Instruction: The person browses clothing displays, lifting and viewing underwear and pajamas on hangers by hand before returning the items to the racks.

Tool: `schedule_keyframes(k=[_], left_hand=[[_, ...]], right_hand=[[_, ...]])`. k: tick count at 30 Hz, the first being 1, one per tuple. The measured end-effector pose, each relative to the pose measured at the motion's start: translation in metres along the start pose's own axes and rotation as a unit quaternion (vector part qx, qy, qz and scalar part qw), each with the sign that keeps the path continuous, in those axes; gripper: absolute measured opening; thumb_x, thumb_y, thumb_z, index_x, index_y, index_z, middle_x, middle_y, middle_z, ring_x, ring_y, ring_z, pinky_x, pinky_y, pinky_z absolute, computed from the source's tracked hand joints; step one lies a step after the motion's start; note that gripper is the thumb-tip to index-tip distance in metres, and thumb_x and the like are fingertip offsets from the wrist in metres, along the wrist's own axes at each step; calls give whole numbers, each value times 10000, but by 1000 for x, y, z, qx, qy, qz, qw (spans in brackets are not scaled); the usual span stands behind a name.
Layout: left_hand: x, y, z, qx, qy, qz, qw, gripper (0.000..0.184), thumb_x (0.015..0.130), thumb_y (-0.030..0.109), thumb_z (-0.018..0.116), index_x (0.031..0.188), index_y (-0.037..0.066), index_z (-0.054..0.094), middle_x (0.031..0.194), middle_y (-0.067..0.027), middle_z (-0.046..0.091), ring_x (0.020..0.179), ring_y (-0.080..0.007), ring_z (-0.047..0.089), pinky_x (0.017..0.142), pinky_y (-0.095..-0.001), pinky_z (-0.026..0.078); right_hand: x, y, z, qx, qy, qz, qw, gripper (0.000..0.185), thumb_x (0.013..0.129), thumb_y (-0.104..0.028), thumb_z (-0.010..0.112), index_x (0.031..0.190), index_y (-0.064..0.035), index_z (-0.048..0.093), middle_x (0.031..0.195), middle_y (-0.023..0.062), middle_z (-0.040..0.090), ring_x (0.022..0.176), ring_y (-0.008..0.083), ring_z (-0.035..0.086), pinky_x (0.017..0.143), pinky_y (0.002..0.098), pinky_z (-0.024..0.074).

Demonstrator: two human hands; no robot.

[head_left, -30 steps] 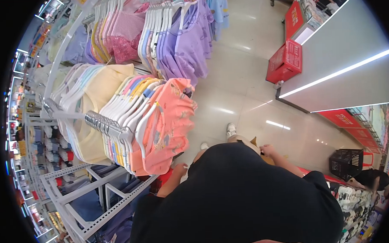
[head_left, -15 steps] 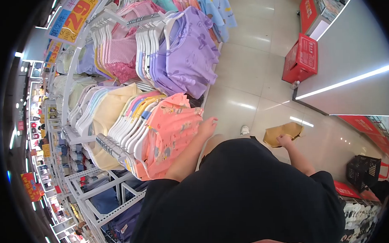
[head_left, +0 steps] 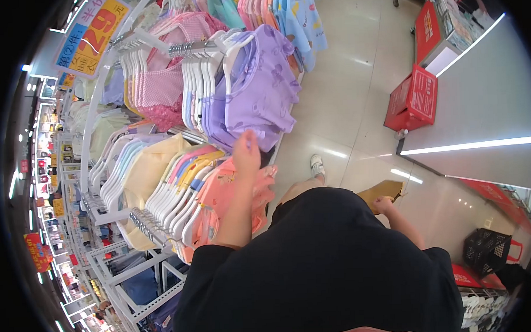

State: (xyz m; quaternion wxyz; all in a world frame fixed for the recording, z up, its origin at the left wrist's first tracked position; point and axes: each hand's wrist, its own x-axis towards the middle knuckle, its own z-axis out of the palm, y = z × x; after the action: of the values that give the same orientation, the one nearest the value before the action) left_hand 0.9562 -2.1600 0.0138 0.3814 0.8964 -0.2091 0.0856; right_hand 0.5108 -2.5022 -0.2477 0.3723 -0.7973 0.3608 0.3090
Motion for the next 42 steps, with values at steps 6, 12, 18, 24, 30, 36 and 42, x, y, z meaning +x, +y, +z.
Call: schedule_keyframes(k=[6, 12, 18, 24, 30, 36, 42], left_hand=[[89, 12, -15, 85, 102, 34, 991, 533, 917, 275, 620, 1300, -58, 455, 1280, -272, 531, 1155, -389, 542, 989, -443, 410], [132, 14, 19, 71, 68, -85, 992, 429, 969, 331, 537, 1222, -16, 527, 1080, -235, 630, 1000, -412, 611, 840, -483, 471], [150, 23, 16, 112, 48, -121, 985, 272, 986, 329, 507, 1051, 78, 591, 815, -165, 637, 759, -401, 618, 656, -485, 458], [133, 53, -23, 129, 34, -60, 989, 218, 958, 268, 559, 997, 66, 630, 813, -150, 633, 741, -358, 620, 640, -438, 471], [128, 99, -71, 278, 122, 72, 950, 145, 927, 197, 606, 984, 70, 648, 817, -121, 634, 730, -328, 620, 623, -391, 476], [137, 150, -114, 304, 254, 190, 898, 148, 918, 114, 617, 1005, 4, 666, 835, -130, 646, 705, -305, 605, 644, -384, 491], [138, 193, -107, 271, 213, 244, 906, 166, 855, 57, 656, 1005, -15, 670, 838, -140, 673, 697, -289, 626, 636, -365, 505]], right_hand=[[38, -9, -41, 82, -3, 39, 996, 412, 830, -441, 655, 930, -44, 696, 871, 115, 706, 814, 248, 666, 755, 360, 518], [52, -87, -122, 56, 121, -16, 991, 387, 822, -401, 698, 811, -15, 675, 725, 52, 655, 693, 149, 604, 672, 310, 489], [64, -143, -163, 128, 112, -86, 982, 374, 848, -392, 696, 869, -21, 655, 699, 23, 613, 653, 118, 558, 608, 288, 459], [106, -182, -227, 252, 144, -230, 929, 291, 928, -350, 648, 871, -65, 637, 703, -36, 546, 609, 55, 455, 541, 258, 380], [97, -273, -323, 396, 31, -326, 858, 587, 985, -322, 549, 1484, -83, 353, 935, 28, 607, 678, 79, 563, 574, 209, 414], [58, -362, -391, 412, 62, -518, 747, 775, 902, -254, 659, 1538, -112, 242, 1287, 112, 553, 1020, 143, 587, 799, 258, 474], [-23, -432, -449, 116, 212, -657, 714, 767, 732, -251, 820, 1398, -85, 477, 1346, 120, 544, 1298, 275, 482, 1108, 433, 319]])
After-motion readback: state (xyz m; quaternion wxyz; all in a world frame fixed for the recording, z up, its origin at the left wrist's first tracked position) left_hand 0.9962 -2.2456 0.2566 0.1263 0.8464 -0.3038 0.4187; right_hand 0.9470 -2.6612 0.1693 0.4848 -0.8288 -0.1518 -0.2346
